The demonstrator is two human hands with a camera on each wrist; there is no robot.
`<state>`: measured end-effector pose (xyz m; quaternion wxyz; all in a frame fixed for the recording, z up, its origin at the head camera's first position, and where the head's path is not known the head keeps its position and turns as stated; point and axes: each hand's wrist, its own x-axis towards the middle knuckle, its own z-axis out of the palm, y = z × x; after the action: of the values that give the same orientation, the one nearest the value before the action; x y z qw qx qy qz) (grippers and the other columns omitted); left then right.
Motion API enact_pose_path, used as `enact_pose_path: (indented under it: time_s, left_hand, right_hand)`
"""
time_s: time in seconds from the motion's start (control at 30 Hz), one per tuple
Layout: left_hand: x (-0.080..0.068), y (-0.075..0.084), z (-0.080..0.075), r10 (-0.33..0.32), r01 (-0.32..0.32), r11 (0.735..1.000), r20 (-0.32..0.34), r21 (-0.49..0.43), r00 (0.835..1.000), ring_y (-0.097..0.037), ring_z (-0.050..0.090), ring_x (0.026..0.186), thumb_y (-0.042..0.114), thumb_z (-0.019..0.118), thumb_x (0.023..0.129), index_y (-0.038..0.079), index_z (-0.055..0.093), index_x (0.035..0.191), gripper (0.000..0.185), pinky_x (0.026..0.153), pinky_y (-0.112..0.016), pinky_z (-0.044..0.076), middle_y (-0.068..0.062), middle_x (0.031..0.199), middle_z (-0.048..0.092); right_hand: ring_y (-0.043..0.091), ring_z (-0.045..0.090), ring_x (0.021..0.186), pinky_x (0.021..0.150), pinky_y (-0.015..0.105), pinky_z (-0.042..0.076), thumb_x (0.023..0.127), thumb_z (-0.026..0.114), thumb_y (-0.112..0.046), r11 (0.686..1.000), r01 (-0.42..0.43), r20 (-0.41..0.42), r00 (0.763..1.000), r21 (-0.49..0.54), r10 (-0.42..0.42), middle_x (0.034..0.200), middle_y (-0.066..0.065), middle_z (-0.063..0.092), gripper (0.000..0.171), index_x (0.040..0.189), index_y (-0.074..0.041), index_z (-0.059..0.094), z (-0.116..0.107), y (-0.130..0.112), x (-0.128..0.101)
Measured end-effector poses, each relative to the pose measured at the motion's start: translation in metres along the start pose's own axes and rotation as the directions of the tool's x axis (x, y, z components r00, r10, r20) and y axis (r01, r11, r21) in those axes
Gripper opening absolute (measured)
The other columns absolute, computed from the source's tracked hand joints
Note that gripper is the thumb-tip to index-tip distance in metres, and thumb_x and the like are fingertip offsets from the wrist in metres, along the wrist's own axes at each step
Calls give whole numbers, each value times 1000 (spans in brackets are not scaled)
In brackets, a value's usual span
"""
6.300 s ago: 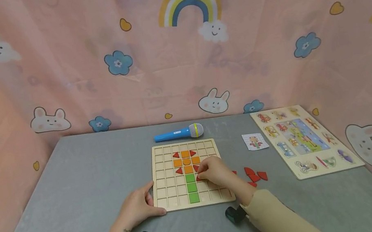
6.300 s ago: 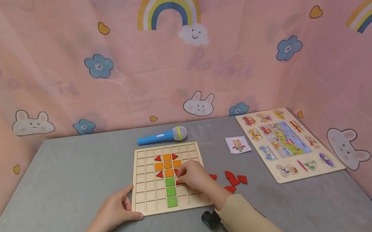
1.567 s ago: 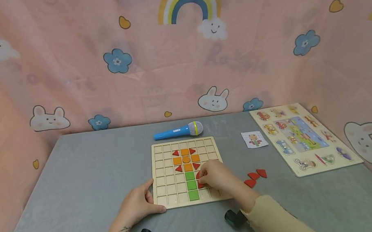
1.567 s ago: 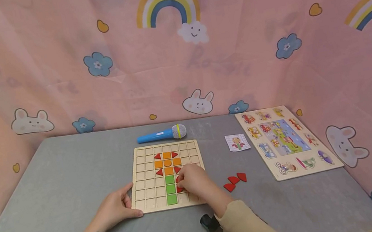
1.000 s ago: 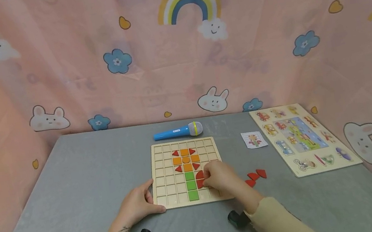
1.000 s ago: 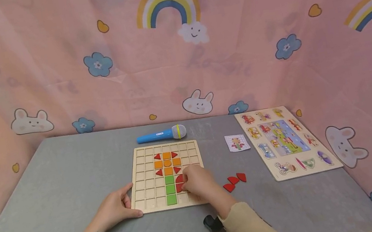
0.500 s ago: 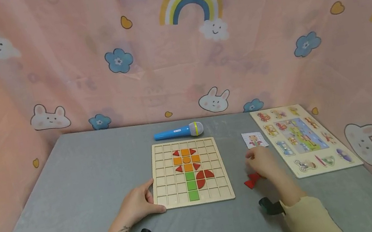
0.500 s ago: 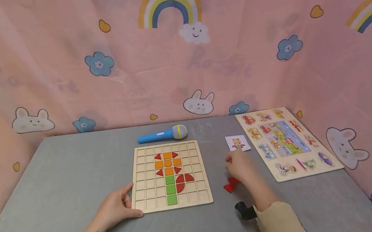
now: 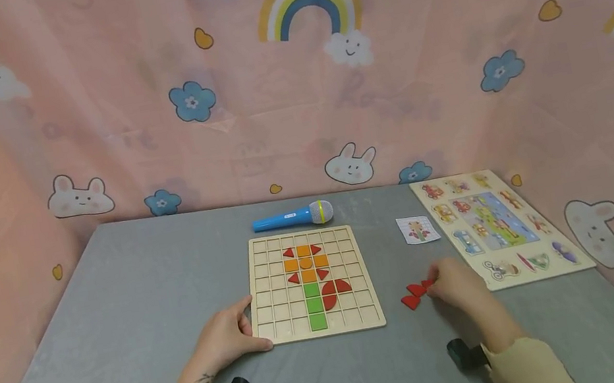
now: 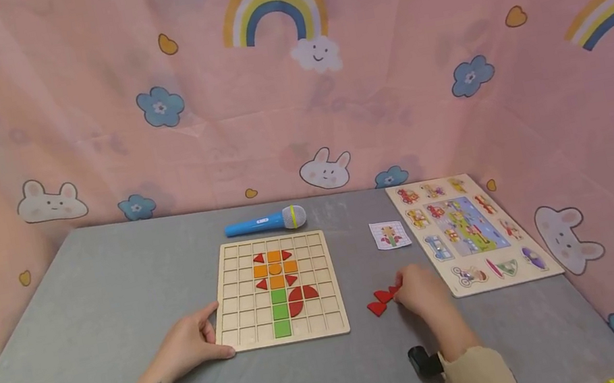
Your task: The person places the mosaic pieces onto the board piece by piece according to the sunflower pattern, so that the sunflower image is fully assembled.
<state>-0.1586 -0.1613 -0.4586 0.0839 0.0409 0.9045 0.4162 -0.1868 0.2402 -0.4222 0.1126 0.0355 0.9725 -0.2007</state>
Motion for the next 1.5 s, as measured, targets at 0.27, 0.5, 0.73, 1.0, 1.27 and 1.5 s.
enact_pose_path:
  time_s: [0.27, 0.5, 0.73, 1.0, 1.27, 1.5]
  left_hand:
    - [-1, 0, -1, -3, 4, 1000, -3, 11, 1000, -12, 42, 49, 23, 89, 53, 5, 43, 138, 99, 46, -24, 30, 1, 57, 50]
    - [1, -2, 1, 2, -2, 1000, 7, 4, 1000, -12, 43, 49, 23, 89, 54, 7, 42, 139, 99, 46, -25, 31, 1, 57, 50]
    - [2, -2, 1, 10, -10, 1000, 9, 1, 1000, -12, 43, 49, 25, 89, 53, 7, 43, 139, 99, 46, -25, 31, 1, 58, 50]
    - [2, -2, 0, 18, -18, 1000, 12, 12, 1000, -10, 43, 49, 25, 89, 53, 7, 44, 138, 98, 46, -24, 31, 2, 57, 50]
    - [2, -2, -1, 15, -15, 1000, 13, 15, 1000, -10, 43, 49, 25, 89, 53, 5, 43, 138, 98, 46, -24, 31, 2, 57, 50]
    - [2, -1, -1, 11, -11, 1000, 12, -1, 1000, -11, 43, 49, 24, 89, 53, 5, 43, 138, 99, 46, -25, 31, 2, 57, 50]
  right_hand:
    - [15, 50, 60, 52, 28, 39, 85, 57, -10, 963, 116, -64, 993, 242, -104, 76, 8, 60, 29, 112, 0, 61, 3, -63, 11]
    - [16, 47, 62, 53, 26, 37, 82, 66, -10, 872, 188, -53, 981, 452, -184, 71, 4, 61, 7, 87, -4, 67, 28, -129, 15]
    - [15, 51, 53, 49, 23, 42, 77, 66, -1, 820, 180, 11, 975, 543, -222, 64, 5, 50, 13, 71, -3, 54, 48, -168, 14]
    - [16, 50, 58, 51, 24, 41, 77, 66, -1, 911, 222, 77, 962, 347, -264, 71, 6, 55, 6, 76, -3, 61, 62, -190, 18]
    - [16, 48, 59, 50, 28, 35, 78, 65, -5, 962, 258, 73, 961, 92, -265, 65, 1, 52, 20, 60, -11, 58, 69, -199, 17]
    - [14, 45, 52, 46, 28, 33, 79, 67, -13, 965, 259, 62, 964, -33, -257, 55, -3, 47, 28, 54, -14, 56, 70, -205, 15]
